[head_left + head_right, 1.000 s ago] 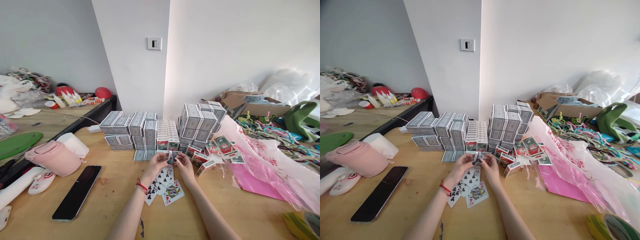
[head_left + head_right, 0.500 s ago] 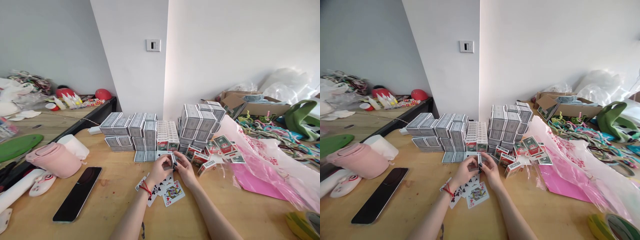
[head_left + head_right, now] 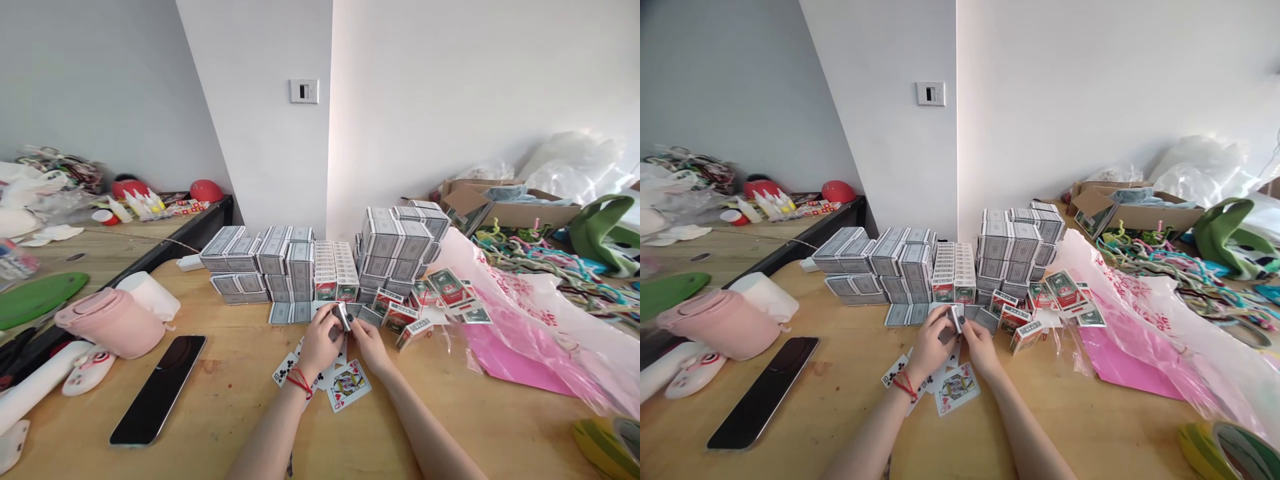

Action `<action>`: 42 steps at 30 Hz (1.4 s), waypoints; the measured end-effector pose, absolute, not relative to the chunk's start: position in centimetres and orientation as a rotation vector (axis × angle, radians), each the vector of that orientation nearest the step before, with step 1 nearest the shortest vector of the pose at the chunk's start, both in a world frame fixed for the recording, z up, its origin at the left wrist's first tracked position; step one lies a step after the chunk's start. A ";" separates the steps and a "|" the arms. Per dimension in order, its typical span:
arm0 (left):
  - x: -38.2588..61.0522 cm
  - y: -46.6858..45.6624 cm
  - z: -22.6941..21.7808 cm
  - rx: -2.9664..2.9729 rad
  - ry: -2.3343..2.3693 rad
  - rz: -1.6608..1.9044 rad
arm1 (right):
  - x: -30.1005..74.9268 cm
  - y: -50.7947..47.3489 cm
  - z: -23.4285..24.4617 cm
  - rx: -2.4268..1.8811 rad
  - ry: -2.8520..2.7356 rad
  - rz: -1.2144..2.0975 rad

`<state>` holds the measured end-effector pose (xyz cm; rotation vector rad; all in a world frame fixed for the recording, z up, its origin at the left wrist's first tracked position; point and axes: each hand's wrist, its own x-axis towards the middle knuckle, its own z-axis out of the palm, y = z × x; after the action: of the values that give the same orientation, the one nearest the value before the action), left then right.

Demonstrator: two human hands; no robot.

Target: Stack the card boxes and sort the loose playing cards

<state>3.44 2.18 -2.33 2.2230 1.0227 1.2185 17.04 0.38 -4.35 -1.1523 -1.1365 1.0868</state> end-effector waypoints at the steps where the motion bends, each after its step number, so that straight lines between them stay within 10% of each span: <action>1: 3.5 2.2 -2.3 2.237 1.029 1.222 | 17.0 0.3 -4.2 -1.166 -1.167 1.081; 42: 4.1 1.5 -2.2 2.171 1.061 1.172 | 17.4 0.2 -4.8 -1.158 -1.208 1.142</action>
<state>4.14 1.49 -2.21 2.1712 1.0609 1.1719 17.43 0.17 -4.83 -1.1579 -1.2083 1.1418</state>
